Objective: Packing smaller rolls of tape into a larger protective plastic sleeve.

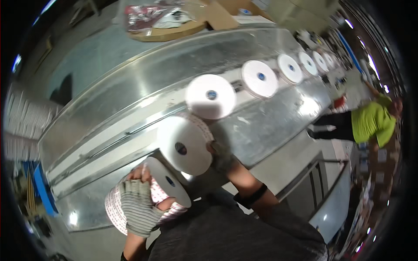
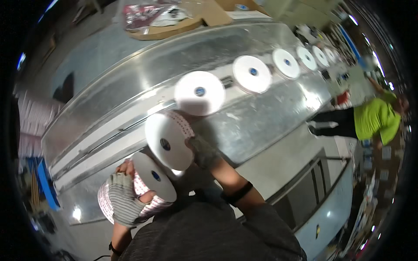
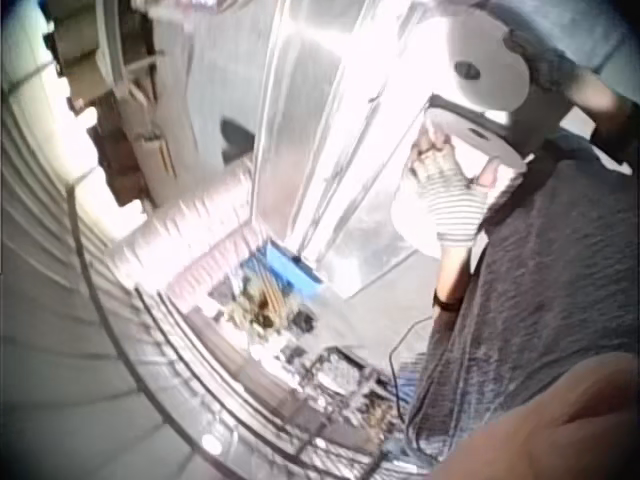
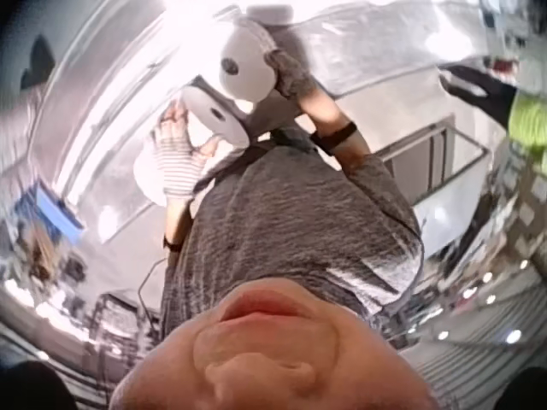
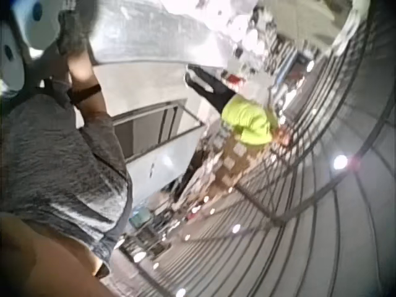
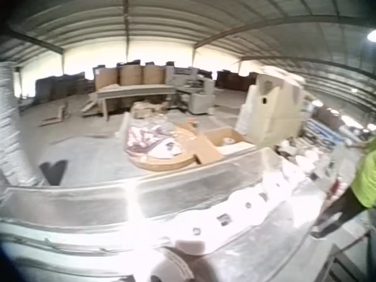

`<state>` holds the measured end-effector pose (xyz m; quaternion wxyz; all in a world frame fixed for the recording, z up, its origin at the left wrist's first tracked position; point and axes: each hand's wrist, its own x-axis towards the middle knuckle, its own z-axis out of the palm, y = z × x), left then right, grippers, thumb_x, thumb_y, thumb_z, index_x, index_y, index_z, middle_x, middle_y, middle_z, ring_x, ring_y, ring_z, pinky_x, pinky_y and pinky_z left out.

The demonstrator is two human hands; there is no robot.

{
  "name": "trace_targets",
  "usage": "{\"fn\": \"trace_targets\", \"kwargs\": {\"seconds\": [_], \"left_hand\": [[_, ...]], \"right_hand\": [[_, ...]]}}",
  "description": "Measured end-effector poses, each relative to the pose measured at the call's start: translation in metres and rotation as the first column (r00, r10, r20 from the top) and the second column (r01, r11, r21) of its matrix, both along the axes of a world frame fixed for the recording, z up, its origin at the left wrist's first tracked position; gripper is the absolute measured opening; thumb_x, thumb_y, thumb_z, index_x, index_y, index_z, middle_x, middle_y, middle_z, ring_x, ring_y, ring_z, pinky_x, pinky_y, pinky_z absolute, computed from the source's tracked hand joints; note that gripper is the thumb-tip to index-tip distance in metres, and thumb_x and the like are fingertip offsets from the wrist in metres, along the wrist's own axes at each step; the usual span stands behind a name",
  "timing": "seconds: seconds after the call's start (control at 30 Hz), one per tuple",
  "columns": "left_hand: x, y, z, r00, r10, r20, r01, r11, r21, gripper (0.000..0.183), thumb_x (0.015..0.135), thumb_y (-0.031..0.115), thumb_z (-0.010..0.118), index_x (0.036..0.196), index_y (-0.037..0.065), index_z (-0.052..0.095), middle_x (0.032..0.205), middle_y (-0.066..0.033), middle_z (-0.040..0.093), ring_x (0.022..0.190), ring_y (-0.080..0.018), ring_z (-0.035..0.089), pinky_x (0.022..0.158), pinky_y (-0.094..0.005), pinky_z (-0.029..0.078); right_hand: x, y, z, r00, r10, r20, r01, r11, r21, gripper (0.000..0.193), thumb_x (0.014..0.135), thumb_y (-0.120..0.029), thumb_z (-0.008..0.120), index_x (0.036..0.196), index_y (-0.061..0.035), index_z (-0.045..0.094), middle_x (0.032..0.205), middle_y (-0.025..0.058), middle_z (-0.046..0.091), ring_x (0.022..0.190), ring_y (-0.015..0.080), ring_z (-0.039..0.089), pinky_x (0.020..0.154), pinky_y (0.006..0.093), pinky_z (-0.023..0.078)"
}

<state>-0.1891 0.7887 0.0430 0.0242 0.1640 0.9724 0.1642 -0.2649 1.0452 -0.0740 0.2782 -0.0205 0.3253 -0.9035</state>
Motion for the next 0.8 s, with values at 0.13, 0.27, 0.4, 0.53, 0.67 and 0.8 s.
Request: {"fn": "trace_targets", "kwargs": {"seconds": [0.13, 0.27, 0.4, 0.53, 0.67, 0.8], "left_hand": [[0.009, -0.005, 0.003, 0.997, 0.074, -0.001, -0.074, 0.997, -0.009, 0.093, 0.073, 0.066, 0.061, 0.134, -0.003, 0.045, 0.129, -0.0240, 0.050, 0.118, -0.0428, 0.047, 0.100, -0.0504, 0.033], [0.005, -0.007, 0.004, 0.995, 0.071, 0.065, -0.072, 0.997, 0.020, 0.094, 0.072, 0.068, 0.061, 0.135, 0.000, 0.046, 0.133, -0.0240, 0.048, 0.121, -0.0427, 0.045, 0.100, -0.0514, 0.032], [0.030, -0.033, 0.015, 0.990, 0.137, 0.013, -0.134, 0.982, -0.135, 0.097, 0.074, 0.075, 0.053, 0.138, 0.003, 0.043, 0.134, -0.0235, 0.047, 0.124, -0.0447, 0.043, 0.101, -0.0547, 0.030], [0.026, -0.022, 0.006, 0.986, 0.162, -0.027, -0.165, 0.974, -0.157, 0.094, 0.076, 0.074, 0.051, 0.136, 0.002, 0.046, 0.132, -0.0238, 0.049, 0.122, -0.0432, 0.045, 0.099, -0.0532, 0.034], [0.011, -0.028, 0.006, 0.990, 0.126, -0.055, -0.129, 0.990, -0.056, 0.085, 0.080, 0.065, 0.055, 0.135, 0.000, 0.047, 0.127, -0.0228, 0.053, 0.116, -0.0413, 0.049, 0.092, -0.0481, 0.038], [0.024, -0.039, -0.001, 0.999, 0.054, -0.002, -0.054, 0.993, -0.108, 0.088, 0.076, 0.068, 0.057, 0.135, 0.003, 0.048, 0.131, -0.0210, 0.050, 0.114, -0.0415, 0.049, 0.096, -0.0529, 0.035]], "right_hand": [[-0.055, -0.080, 0.013, 0.714, 0.377, -0.590, 0.415, 0.450, 0.790, 0.085, 0.071, -0.047, 0.075, 0.139, -0.0069, 0.043, 0.134, 0.0129, 0.050, 0.125, 0.0327, 0.046, 0.103, 0.0426, 0.038], [-0.080, -0.126, -0.002, 0.552, 0.799, -0.239, 0.549, -0.133, 0.825, 0.081, 0.066, -0.049, 0.075, 0.131, -0.0068, 0.052, 0.126, 0.0171, 0.053, 0.116, 0.0345, 0.050, 0.098, 0.0509, 0.035], [-0.032, -0.078, -0.017, 0.241, 0.731, -0.638, 0.695, 0.329, 0.640, 0.076, 0.071, -0.047, 0.074, 0.132, -0.0066, 0.051, 0.130, 0.0214, 0.050, 0.121, 0.0339, 0.048, 0.102, 0.0511, 0.035], [0.049, -0.074, 0.060, 0.746, 0.537, -0.395, 0.032, 0.563, 0.826, 0.081, 0.072, -0.028, 0.078, 0.141, -0.0042, 0.042, 0.137, 0.0247, 0.045, 0.128, 0.0369, 0.045, 0.108, 0.0470, 0.033], [0.072, -0.086, 0.035, 0.886, 0.280, -0.371, 0.078, 0.696, 0.713, 0.089, 0.068, -0.013, 0.079, 0.144, -0.0049, 0.035, 0.136, 0.0166, 0.049, 0.125, 0.0277, 0.048, 0.103, 0.0351, 0.040], [0.008, -0.052, 0.039, 0.967, 0.253, 0.022, -0.253, 0.948, 0.195, 0.079, 0.077, -0.014, 0.069, 0.146, -0.0013, 0.031, 0.141, 0.0126, 0.045, 0.128, 0.0239, 0.046, 0.104, 0.0355, 0.039]]}}
